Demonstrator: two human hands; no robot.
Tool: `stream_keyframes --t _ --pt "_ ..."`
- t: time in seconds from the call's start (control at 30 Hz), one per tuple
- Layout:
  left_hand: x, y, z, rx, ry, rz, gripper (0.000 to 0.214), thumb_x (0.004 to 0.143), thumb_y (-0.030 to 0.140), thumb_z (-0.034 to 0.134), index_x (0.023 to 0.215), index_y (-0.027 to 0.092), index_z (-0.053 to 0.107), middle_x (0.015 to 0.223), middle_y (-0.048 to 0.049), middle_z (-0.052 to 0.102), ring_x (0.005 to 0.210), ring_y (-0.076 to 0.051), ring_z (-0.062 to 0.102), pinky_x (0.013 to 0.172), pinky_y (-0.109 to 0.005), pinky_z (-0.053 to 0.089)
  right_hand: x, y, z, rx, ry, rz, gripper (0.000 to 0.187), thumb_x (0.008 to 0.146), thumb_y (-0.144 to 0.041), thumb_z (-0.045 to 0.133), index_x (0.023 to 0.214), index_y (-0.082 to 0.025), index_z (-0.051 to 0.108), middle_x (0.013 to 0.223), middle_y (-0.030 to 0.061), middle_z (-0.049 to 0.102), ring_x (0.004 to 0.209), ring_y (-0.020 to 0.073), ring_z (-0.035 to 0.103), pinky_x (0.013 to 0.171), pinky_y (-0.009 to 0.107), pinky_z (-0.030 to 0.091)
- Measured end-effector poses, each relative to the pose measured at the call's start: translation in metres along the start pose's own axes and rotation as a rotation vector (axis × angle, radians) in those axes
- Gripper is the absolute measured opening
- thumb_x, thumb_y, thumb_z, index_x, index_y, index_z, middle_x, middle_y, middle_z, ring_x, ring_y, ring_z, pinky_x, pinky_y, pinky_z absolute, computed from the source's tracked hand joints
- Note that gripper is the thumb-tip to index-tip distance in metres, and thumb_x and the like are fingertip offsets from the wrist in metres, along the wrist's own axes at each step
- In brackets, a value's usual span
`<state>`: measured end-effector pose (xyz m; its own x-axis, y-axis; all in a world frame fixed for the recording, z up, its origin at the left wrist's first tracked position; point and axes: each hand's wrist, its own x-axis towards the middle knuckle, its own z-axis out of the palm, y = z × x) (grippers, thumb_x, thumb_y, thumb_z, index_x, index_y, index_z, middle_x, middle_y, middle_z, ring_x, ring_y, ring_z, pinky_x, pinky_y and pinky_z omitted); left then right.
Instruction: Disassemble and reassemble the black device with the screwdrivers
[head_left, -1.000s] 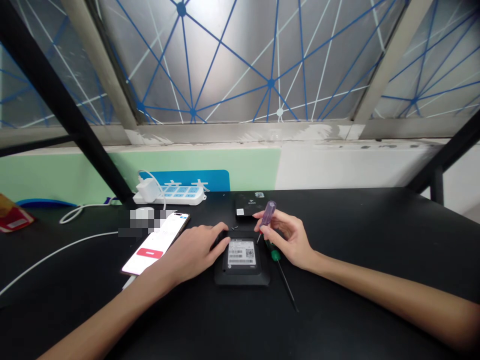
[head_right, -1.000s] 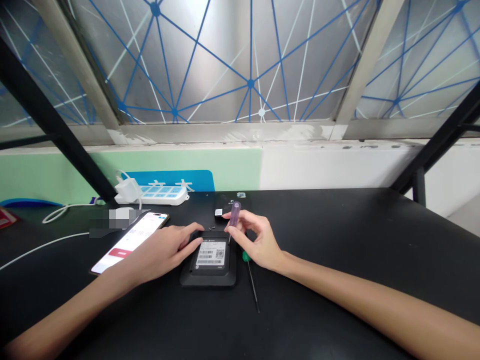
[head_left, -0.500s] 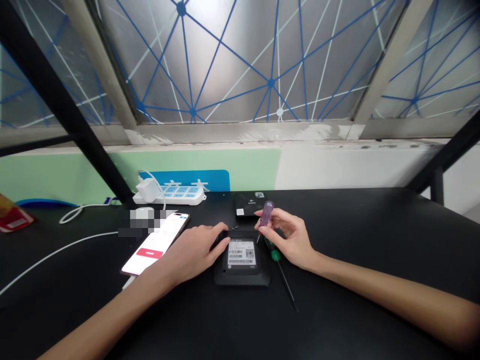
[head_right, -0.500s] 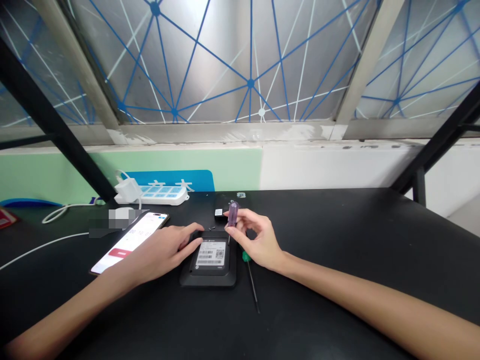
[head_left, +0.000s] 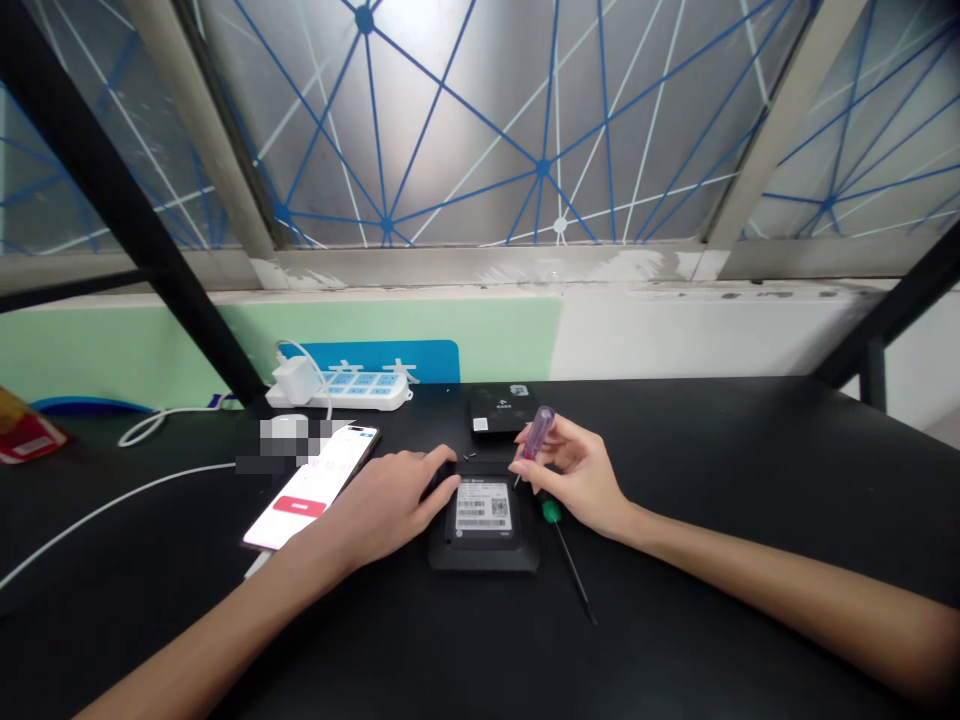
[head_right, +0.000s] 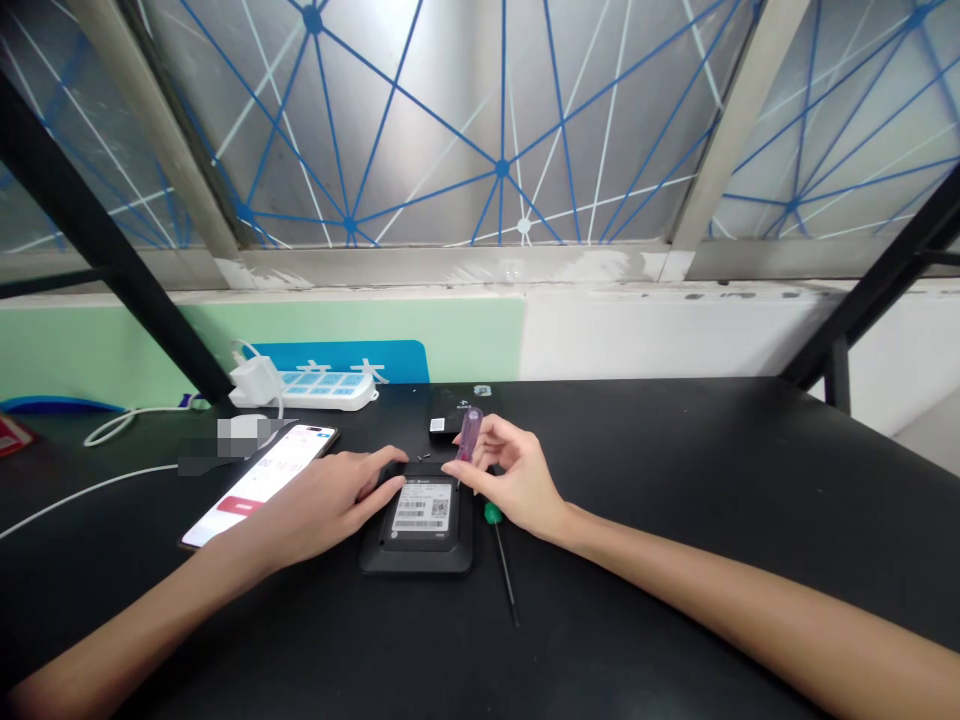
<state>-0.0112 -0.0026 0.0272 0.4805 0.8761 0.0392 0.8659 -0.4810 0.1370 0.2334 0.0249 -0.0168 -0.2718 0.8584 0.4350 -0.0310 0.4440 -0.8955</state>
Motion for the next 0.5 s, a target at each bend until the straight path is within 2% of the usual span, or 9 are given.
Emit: stream_keyframes --t 0.17,0.37,0.5 --pt "0.0002 0.0005 -0.0005 -0.006 -0.003 0.001 0.040 0.102 0.045 0.030 0.121 0.021 0.055 0.075 -0.0029 0.065 0.069 -0.023 0.062 0.066 -0.033 0.041 -0.0010 -0.0059 -0.0011 0.025 -0.035 0.001 0.028 0.080 -0.035 0.076 0.085 -0.018 0.056 0.075 0.0044 0.068 0.061 0.0131 0.060 0.061 0.029 0.053" --pt "0.0012 -0.0003 0.0005 -0.003 -0.004 0.004 0.039 0.102 0.045 0.030 0.121 0.021 0.055 0.075 -0.0028 0.064 0.070 -0.023 0.062 0.066 -0.032 0.041 -0.0037 -0.0040 -0.0055 0.005 -0.123 -0.029 0.023 0.092 -0.035 0.062 0.102 -0.015 0.062 0.082 0.0078 0.070 0.067 0.0142 0.064 0.061 0.027 0.052" --pt "0.0009 0.0007 -0.0002 0.000 -0.006 0.005 0.039 0.102 0.044 0.030 0.120 0.020 0.055 0.075 -0.0029 0.064 0.068 -0.022 0.061 0.066 -0.032 0.042 -0.0028 -0.0011 -0.0037 -0.026 -0.096 -0.021 0.022 0.087 -0.034 0.069 0.099 -0.016 0.063 0.083 0.0051 0.067 0.063 0.0123 0.061 0.060 0.027 0.052"
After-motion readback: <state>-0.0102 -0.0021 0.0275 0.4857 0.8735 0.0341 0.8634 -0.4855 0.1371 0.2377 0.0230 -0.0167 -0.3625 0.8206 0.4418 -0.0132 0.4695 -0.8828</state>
